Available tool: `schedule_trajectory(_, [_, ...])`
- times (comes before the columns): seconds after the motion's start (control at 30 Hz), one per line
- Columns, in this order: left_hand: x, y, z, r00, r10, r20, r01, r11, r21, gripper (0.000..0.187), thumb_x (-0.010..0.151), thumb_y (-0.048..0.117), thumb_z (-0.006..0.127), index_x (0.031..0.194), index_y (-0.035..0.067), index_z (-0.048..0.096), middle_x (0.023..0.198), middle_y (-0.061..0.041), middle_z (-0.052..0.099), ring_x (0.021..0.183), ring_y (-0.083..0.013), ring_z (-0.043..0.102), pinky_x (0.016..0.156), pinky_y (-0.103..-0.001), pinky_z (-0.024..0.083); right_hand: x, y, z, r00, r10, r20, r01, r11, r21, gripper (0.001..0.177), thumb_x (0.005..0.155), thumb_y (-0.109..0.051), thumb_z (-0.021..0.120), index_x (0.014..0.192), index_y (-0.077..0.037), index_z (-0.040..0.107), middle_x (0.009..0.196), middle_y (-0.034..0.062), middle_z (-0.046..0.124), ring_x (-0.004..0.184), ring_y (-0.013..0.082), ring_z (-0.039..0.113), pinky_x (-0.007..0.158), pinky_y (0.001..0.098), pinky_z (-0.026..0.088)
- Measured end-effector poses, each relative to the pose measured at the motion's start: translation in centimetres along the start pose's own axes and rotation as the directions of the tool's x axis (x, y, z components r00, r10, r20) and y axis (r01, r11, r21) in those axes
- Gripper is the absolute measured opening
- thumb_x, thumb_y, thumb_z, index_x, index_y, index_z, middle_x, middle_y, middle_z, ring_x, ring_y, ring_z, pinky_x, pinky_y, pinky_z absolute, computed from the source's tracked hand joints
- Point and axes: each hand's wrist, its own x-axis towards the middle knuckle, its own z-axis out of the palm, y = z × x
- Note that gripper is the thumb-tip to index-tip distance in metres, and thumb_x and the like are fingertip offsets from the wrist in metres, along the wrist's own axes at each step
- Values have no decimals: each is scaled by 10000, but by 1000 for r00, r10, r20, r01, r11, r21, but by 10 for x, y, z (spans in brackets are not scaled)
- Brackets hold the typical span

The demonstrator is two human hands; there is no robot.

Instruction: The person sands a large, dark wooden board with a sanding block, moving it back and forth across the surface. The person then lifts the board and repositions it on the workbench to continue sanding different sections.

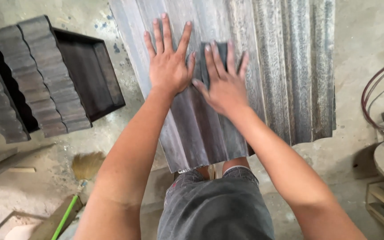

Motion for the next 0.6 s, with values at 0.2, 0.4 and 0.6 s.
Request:
schedule_trajectory(0.2, [0,-4,4,999,15,-31,-15,1000,18,634,1173,469,451,1698,261,165,1668,-277,2,1562,-480,15,1274,-671,65,-78,11,44,997,-70,-16,70,998,10,826,1032,-609,336,1626,-54,194,1712,103,149,1547,457,28,1128,782,1])
schedule_trajectory(0.4, [1,-5,3,1000,13,-8,-13,999,-32,634,1158,481,409,1701,265,164,1670,-261,-39,1562,-471,-29,1277,-663,26,-1,1,-1,997,-67,-29,67,998,13,736,1092,-523,266,1638,-54,112,1718,104,76,1556,352,-49,1202,664,-69])
schedule_trajectory(0.6, [0,-4,-5,1000,-11,9,11,999,-37,682,1142,482,418,1697,215,124,1695,-237,-2,1574,-441,-11,1281,-629,19,-117,15,77,954,-191,-231,209,976,56,588,1069,-247,522,1565,12,344,1639,192,357,1521,371,361,1217,679,184])
